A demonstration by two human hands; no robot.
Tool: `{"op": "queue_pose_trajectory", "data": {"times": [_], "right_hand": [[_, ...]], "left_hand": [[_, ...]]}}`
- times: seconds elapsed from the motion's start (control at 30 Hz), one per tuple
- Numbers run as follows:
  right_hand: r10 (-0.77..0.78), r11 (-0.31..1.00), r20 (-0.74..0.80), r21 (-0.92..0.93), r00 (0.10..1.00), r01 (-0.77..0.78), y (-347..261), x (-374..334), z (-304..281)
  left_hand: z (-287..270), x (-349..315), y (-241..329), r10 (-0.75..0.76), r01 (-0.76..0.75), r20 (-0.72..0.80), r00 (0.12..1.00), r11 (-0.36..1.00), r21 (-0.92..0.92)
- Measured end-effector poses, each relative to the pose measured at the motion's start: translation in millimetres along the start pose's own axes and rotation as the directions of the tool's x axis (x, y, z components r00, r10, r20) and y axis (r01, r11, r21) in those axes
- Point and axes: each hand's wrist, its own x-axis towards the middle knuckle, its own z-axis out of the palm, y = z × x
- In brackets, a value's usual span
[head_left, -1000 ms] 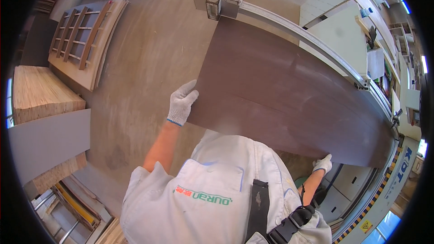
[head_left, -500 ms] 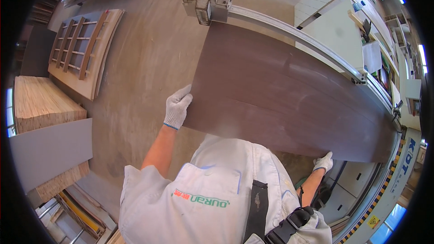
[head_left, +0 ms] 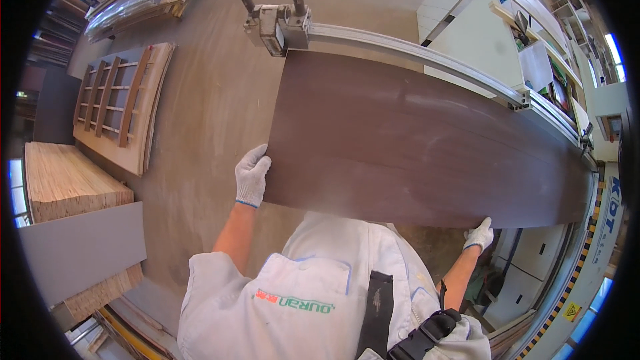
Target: The person loads large brown wood panels onto a KDT edge banding machine, aligns them against the fence, and operates the machine to process the edges. The person then removes the finished panels and stacks them on the floor.
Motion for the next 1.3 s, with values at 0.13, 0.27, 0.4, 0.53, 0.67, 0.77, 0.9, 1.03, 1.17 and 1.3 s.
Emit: {"op": "queue_pose_trajectory", "data": {"times": [0.13, 0.27, 0.4, 0.53, 0.67, 0.77, 0.9, 1.03, 1.17, 1.3], "right_hand": [[-0.013, 1.000, -0.026, 0.016, 1.000, 0.013, -28, -38, 11], [-0.016, 0.994, -0.004, 0.112, 1.000, 0.016, -15, -22, 11], [-0.136, 0.991, -0.035, -0.010, 0.990, 0.135, 9, 1, 4], [-0.128, 0.991, 0.033, 0.032, 0.991, 0.126, 21, 4, -7], [-0.256, 0.965, 0.170, 0.109, 0.952, 0.240, -1, -25, -27], [-0.336, 0.939, 0.374, 0.066, 0.864, 0.337, 21, 13, -62], [-0.351, 0.842, 0.610, -0.126, 0.710, 0.525, -4, 49, -170], [-0.383, 0.822, 0.457, -0.227, 0.803, 0.522, 26, 148, -290], [-0.221, 0.941, 0.375, -0.161, 0.901, 0.298, 25, 240, -379], [-0.175, 0.959, 0.351, -0.153, 0.920, 0.240, 30, 354, -418]], "left_hand": [[0, 4, -5, 0.083, -0.082, -0.023, 0.996, 0.995, 0.064], [-1, -2, 1, 0.091, -0.090, -0.014, 0.996, 0.994, 0.054], [11, 2, -13, 0.309, -0.248, -0.133, 0.942, 0.905, 0.347], [118, -41, 52, 0.767, -0.588, 0.052, 0.639, 0.444, 0.676], [281, -122, 75, 0.800, -0.908, 0.464, 0.381, 0.228, 0.352], [411, -203, 57, 0.675, -0.967, 0.702, 0.227, 0.239, 0.083], [531, -306, 35, 0.510, -0.968, 0.856, 0.082, 0.246, -0.054], [638, -377, -6, 0.424, -0.959, 0.904, 0.058, 0.274, -0.067], [733, -416, -45, 0.301, -0.978, 0.953, -0.028, 0.190, -0.088], [837, -450, -72, 0.240, -0.988, 0.970, -0.046, 0.130, -0.079]]}}
